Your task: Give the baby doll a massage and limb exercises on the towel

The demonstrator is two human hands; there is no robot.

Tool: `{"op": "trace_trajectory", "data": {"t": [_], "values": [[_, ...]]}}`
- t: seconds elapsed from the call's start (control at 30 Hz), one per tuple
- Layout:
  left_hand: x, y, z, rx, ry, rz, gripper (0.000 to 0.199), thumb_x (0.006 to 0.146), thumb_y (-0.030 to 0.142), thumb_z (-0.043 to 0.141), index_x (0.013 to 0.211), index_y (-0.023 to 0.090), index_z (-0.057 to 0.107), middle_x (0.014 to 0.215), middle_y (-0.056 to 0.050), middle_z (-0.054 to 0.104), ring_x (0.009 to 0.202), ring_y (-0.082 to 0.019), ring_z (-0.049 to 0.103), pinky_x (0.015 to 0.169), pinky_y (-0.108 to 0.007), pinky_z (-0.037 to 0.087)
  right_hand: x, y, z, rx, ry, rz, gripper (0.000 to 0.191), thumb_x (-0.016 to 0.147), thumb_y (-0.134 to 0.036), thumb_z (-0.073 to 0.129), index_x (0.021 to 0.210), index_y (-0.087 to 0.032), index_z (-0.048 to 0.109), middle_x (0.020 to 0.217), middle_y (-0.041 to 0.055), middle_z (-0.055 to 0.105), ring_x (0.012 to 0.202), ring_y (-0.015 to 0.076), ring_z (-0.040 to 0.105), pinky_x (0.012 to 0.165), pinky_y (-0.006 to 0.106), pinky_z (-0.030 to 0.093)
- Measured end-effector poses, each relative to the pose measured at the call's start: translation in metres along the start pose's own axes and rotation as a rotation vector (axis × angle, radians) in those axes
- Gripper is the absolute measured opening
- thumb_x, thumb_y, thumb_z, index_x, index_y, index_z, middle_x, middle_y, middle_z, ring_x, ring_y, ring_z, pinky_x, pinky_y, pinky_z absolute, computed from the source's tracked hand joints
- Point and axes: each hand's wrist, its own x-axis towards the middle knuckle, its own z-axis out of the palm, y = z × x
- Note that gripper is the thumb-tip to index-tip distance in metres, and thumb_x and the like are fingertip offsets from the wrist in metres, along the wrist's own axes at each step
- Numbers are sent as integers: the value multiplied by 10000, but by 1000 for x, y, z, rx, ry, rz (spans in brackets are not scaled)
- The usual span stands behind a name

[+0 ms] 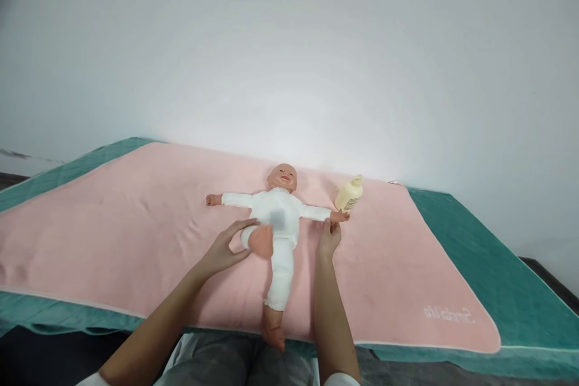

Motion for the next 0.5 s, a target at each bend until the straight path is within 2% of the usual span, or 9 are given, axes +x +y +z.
{"op": "trace_trajectory", "data": {"t": [0.07, 0.13, 0.27, 0.37, 0.5], "values": [[-11, 5, -3, 27, -52, 58, 403, 858, 283, 644, 1253, 250, 570, 1256, -69, 634, 1194, -258, 580, 1016, -436, 496, 3, 4, -2, -23, -33, -10, 389, 823, -409, 597, 1114, -151, 615, 1141, 109, 690, 1052, 255, 670, 978, 498, 530], [-21, 4, -5, 98, -103, 138, 323, 872, 257, 621, 1195, 253, 609, 1245, -60, 645, 1221, -257, 563, 1044, -446, 475, 5, 6, -4, -97, -92, -109, 386, 861, -404, 545, 1149, -152, 593, 1132, 105, 686, 1059, 240, 664, 956, 491, 544], [-40, -7, -7, 327, -218, 265, 392, 900, 129, 501, 1263, 251, 584, 1359, -59, 589, 1333, -231, 475, 1122, -463, 389, 6, 3, -4, -209, -194, -340, 328, 923, -354, 421, 1152, -175, 573, 1086, 75, 672, 1094, 194, 632, 942, 454, 551], [-52, -17, -8, 431, -261, 290, 475, 898, 80, 459, 1329, 261, 545, 1421, -58, 540, 1389, -225, 409, 1122, -462, 385, 6, 1, -2, -98, -121, -320, 263, 895, -372, 484, 1066, -191, 567, 1030, 50, 662, 1071, 180, 627, 930, 411, 563], [-63, -22, -7, 472, -260, 316, 537, 916, 75, 439, 1416, 271, 459, 1492, -63, 459, 1433, -225, 340, 1122, -450, 395, 3, 1, -1, 59, 13, -249, 243, 817, -383, 613, 949, -207, 509, 935, -1, 623, 978, 149, 628, 886, 337, 581]]}}
